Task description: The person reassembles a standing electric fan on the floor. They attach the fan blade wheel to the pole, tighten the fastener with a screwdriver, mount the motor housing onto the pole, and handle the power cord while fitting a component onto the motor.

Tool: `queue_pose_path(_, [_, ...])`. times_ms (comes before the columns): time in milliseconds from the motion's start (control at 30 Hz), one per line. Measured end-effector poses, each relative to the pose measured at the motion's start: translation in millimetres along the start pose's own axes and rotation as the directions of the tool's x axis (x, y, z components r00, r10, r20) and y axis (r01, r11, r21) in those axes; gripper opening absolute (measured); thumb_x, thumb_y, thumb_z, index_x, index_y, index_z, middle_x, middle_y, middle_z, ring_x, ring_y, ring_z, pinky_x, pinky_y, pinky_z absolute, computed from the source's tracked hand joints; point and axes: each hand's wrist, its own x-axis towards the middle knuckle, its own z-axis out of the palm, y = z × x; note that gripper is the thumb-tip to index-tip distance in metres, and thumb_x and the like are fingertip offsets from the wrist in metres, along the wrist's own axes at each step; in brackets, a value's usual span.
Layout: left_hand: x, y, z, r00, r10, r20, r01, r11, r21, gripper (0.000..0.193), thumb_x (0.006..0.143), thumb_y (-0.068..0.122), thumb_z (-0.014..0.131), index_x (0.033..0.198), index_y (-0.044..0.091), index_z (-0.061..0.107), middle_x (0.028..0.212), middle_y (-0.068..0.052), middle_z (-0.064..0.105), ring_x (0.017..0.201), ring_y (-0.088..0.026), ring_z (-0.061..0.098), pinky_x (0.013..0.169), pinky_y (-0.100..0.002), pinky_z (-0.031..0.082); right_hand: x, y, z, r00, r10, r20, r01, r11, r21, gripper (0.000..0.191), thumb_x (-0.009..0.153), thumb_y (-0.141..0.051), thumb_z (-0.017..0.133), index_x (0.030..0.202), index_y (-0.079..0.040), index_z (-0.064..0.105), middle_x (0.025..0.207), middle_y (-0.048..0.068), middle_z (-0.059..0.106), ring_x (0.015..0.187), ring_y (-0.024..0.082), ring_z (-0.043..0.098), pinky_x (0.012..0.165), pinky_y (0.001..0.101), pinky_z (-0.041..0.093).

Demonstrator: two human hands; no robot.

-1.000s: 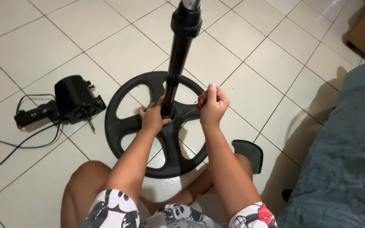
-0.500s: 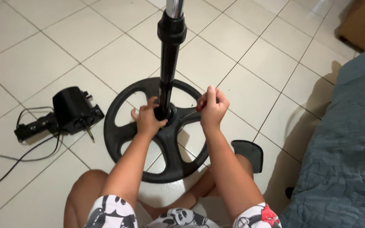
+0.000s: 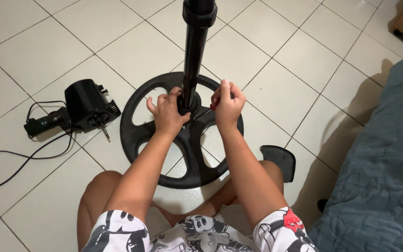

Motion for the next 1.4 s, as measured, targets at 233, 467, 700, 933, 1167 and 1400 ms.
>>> queue_pose_path(233, [1.2, 4.0, -2.0, 1.000, -0.019, 0.011, 0.019, 1.000, -0.002, 0.086, 0.062, 0.023, 0.094, 0.136, 0.018, 0.050, 0.113, 0.000, 0.070, 0.119, -0.027, 0.054, 0.116, -0.063, 0.010, 1.5, -0.5, -1.2, 1.000, -0.007, 0.012, 0.008, 1.000, -0.022, 0.040, 0.107, -0.017, 0.053, 0.069, -0.005, 0.047, 0.056, 0.003, 0.048, 0.047, 0.012, 0.047, 0.043, 0.0272, 0.037])
queue_pose_path(467, [-0.4, 6.7, -4.7, 0.999, -0.026, 0.023, 0.026, 0.999, -0.020, 0.085, 0.063, 0.022, 0.093, 0.136, 0.019, 0.050, 0.111, 0.001, 0.070, 0.120, -0.025, 0.054, 0.117, -0.062, 0.010, 5.9, -3.9, -2.5, 1.000, -0.009, -0.005, 0.009, 0.999, -0.038, 0.038, 0.107, -0.018, 0.053, 0.071, -0.005, 0.050, 0.057, 0.003, 0.049, 0.048, 0.012, 0.047, 0.044, 0.0273, 0.036])
queue_pose_path(700, [0.2, 6.3, -3.4, 0.998, -0.039, 0.049, 0.039, 0.999, -0.005, 0.087, 0.064, 0.022, 0.093, 0.138, 0.020, 0.047, 0.113, 0.001, 0.070, 0.120, -0.025, 0.053, 0.118, -0.061, 0.009, 8.8, -4.7, -4.2, 1.000, -0.006, 0.013, 0.007, 1.000, -0.024, 0.039, 0.107, -0.018, 0.052, 0.071, -0.005, 0.048, 0.057, 0.003, 0.049, 0.047, 0.012, 0.047, 0.043, 0.0279, 0.036])
queue_pose_path(933, [-0.9, 1.6, -1.1, 0.998, -0.038, 0.046, 0.037, 0.999, 0.008, 0.086, 0.065, 0.023, 0.093, 0.138, 0.020, 0.047, 0.114, 0.003, 0.070, 0.121, -0.025, 0.053, 0.118, -0.061, 0.011, 6.8, 1.4, -4.9, 1.000, -0.008, 0.021, 0.008, 1.000, -0.002, 0.038, 0.107, -0.017, 0.053, 0.072, -0.005, 0.049, 0.058, 0.003, 0.049, 0.049, 0.012, 0.046, 0.046, 0.0279, 0.038])
queue_pose_path(1167, [-0.8, 1.2, 0.2, 0.999, -0.026, 0.034, 0.026, 1.000, 0.001, 0.088, 0.065, 0.022, 0.093, 0.138, 0.020, 0.045, 0.118, 0.003, 0.070, 0.120, -0.026, 0.053, 0.117, -0.062, 0.010, 5.6, 3.8, -3.9, 0.999, -0.026, 0.039, 0.027, 1.000, -0.016, 0.038, 0.107, -0.016, 0.053, 0.071, -0.005, 0.048, 0.058, 0.004, 0.050, 0.048, 0.012, 0.047, 0.045, 0.0277, 0.037])
queue_pose_path(1400, [-2.5, 1.9, -2.1, 0.998, -0.055, 0.041, 0.056, 0.998, -0.014, 0.089, 0.065, 0.024, 0.093, 0.139, 0.020, 0.044, 0.118, 0.003, 0.070, 0.120, -0.026, 0.053, 0.116, -0.061, 0.010, 10.1, 1.9, -6.4, 0.973, 0.075, 0.217, -0.061, 0.996, -0.068, 0.039, 0.104, -0.017, 0.054, 0.068, -0.003, 0.054, 0.057, 0.005, 0.054, 0.047, 0.013, 0.049, 0.045, 0.0278, 0.038])
